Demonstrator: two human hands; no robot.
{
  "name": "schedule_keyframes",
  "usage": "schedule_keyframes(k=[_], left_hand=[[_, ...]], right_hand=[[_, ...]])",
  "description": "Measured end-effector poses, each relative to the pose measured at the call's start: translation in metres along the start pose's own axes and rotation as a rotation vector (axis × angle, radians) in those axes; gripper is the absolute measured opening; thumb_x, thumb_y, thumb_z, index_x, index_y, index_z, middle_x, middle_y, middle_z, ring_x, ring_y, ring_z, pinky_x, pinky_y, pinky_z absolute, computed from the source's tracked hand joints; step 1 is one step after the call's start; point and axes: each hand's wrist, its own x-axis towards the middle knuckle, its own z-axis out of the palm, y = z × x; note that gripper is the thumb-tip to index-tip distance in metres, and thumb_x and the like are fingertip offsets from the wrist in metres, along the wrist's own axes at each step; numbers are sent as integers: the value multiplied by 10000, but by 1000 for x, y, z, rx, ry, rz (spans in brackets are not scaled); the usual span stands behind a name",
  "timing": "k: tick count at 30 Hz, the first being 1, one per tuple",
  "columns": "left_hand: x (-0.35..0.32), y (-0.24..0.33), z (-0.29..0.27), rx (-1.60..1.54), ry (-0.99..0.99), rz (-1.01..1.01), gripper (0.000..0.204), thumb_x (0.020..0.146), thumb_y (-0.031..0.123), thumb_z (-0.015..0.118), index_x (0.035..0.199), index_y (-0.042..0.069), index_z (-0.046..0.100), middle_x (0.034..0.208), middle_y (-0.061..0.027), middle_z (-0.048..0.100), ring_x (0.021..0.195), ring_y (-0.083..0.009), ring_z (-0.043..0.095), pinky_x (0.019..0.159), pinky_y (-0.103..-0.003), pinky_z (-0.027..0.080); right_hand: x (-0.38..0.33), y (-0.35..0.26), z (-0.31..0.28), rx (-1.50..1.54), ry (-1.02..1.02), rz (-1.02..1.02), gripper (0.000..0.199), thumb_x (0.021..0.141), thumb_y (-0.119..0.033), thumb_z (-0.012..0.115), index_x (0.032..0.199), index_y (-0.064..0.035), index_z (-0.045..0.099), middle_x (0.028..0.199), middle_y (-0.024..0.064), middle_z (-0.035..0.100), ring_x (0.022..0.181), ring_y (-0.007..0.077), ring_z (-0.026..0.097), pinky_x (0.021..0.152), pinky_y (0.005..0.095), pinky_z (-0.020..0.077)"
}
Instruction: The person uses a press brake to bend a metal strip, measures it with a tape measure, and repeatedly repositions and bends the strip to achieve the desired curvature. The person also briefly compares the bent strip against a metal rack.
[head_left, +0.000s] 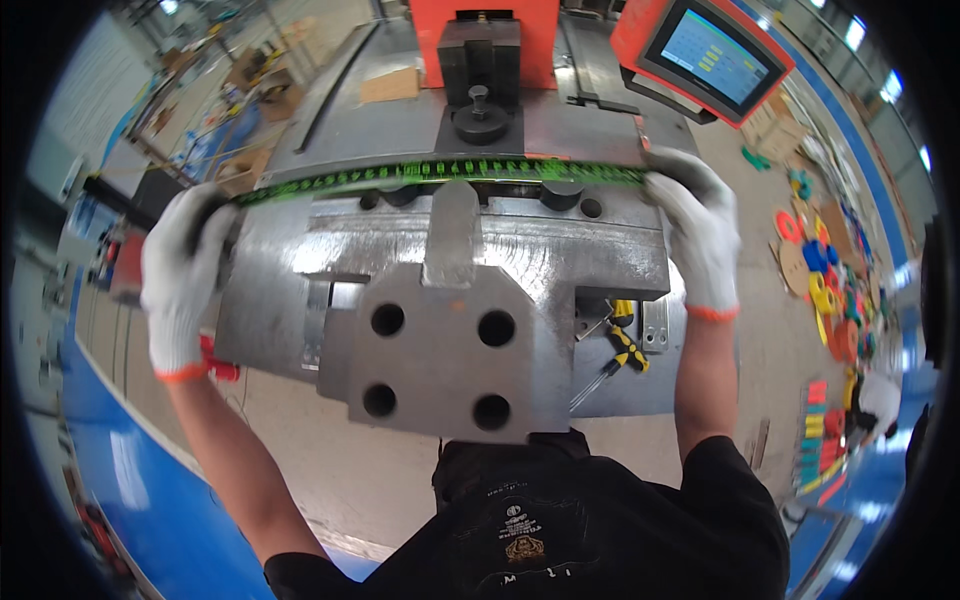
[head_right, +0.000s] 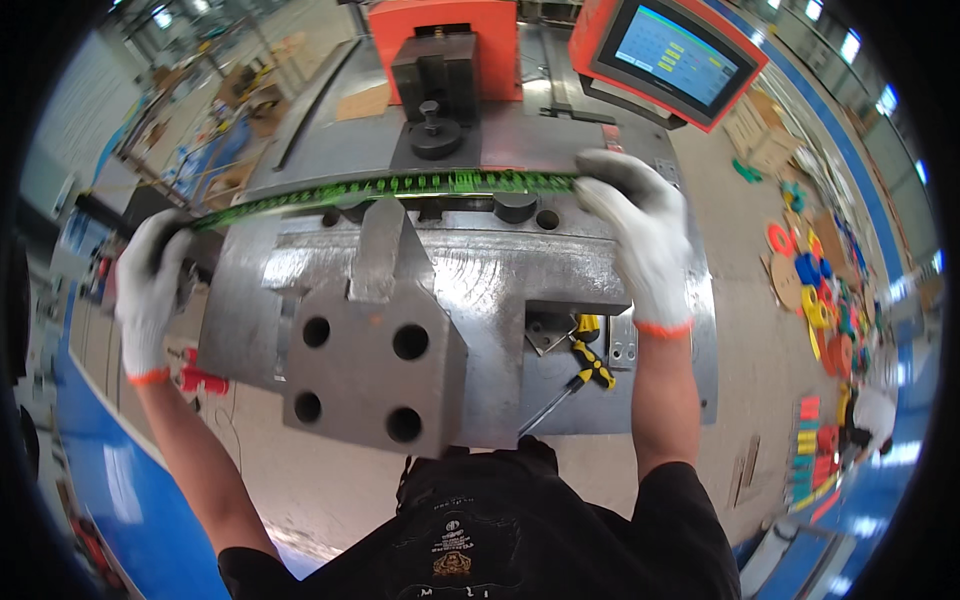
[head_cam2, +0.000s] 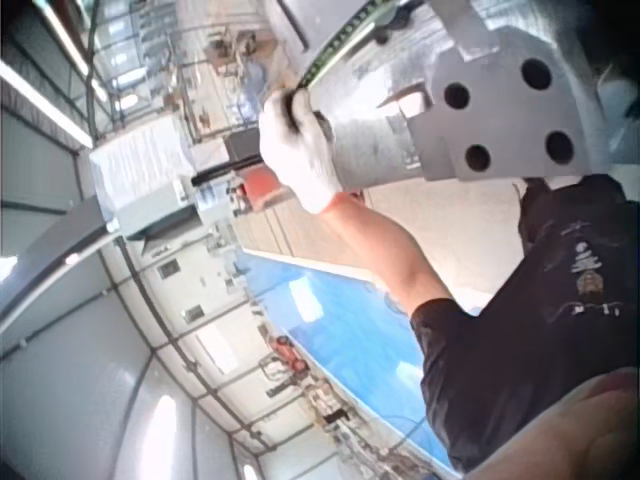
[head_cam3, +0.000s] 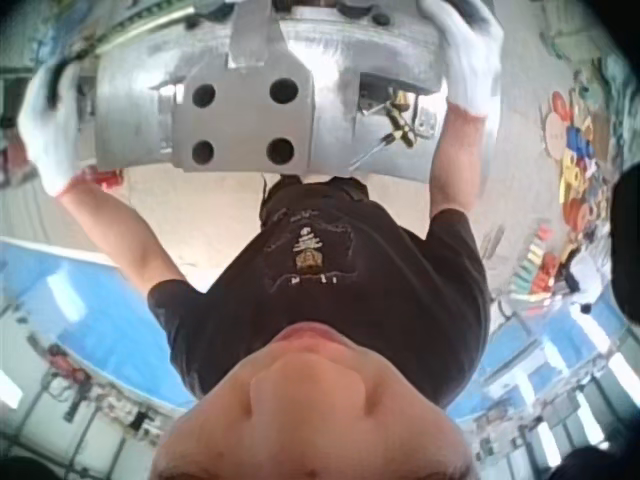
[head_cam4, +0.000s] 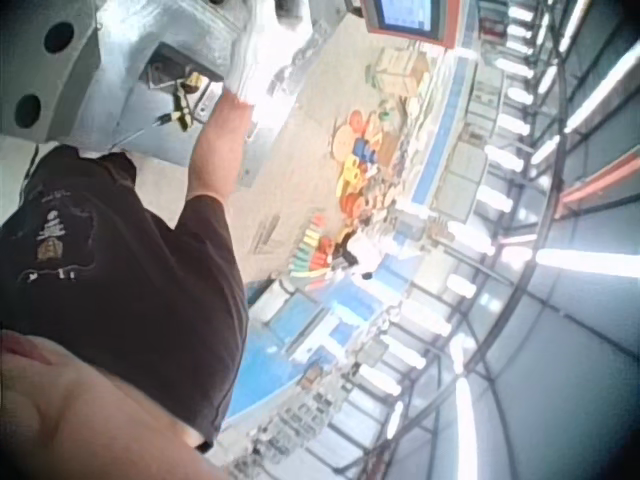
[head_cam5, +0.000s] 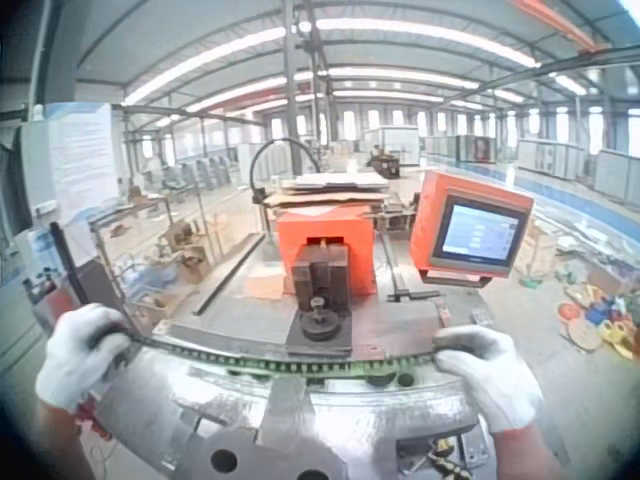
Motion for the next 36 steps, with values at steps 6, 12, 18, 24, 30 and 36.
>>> schedule_keyframes(k=[6, 12, 18, 24, 30, 36], left_hand=[[91, -101, 121, -6, -383, 60, 195, 971, 214, 637, 1017, 28, 676, 968, -197, 666, 936, -403, 641, 819, -459, 492], [98, -123, 178, 48, -610, 91, 247, 974, 276, 629, 1015, 49, 719, 948, -210, 685, 942, -429, 651, 836, -508, 503], [108, -130, 192, 67, -701, 67, 244, 969, 261, 637, 1029, 40, 724, 952, -223, 709, 924, -436, 664, 818, -511, 506], [104, -121, 186, 124, -750, -11, 251, 973, 249, 641, 971, 4, 695, 892, -237, 674, 901, -442, 645, 789, -492, 492], [108, -113, 185, 186, -761, -30, 246, 973, 250, 641, 968, 11, 701, 896, -231, 678, 901, -433, 654, 792, -487, 500], [103, -112, 188, 189, -713, -21, 232, 972, 249, 639, 974, 29, 711, 874, -221, 683, 870, -434, 663, 773, -486, 509]], right_hand=[[70, 75, 52, -202, 89, 303, 294, 874, -141, 739, 1129, -3, 787, 968, 60, 764, 911, 114, 681, 813, 251, 538], [82, 112, 56, -261, 65, 384, 301, 866, -98, 719, 1137, 21, 776, 976, 77, 769, 869, 124, 680, 822, 258, 530], [82, 114, 56, -346, 5, 363, 268, 845, -64, 723, 1086, 39, 775, 992, 85, 777, 891, 129, 690, 859, 257, 535], [84, 129, 62, -312, -36, 423, 261, 874, -96, 761, 1103, 29, 753, 970, 59, 753, 847, 92, 662, 774, 233, 520], [83, 128, 54, -169, -71, 371, 252, 953, -119, 734, 1145, 44, 740, 1022, 64, 750, 877, 90, 659, 808, 237, 525], [79, 136, 51, -182, -66, 341, 258, 977, -98, 714, 1186, 53, 729, 1058, 81, 757, 948, 100, 679, 877, 247, 538]])
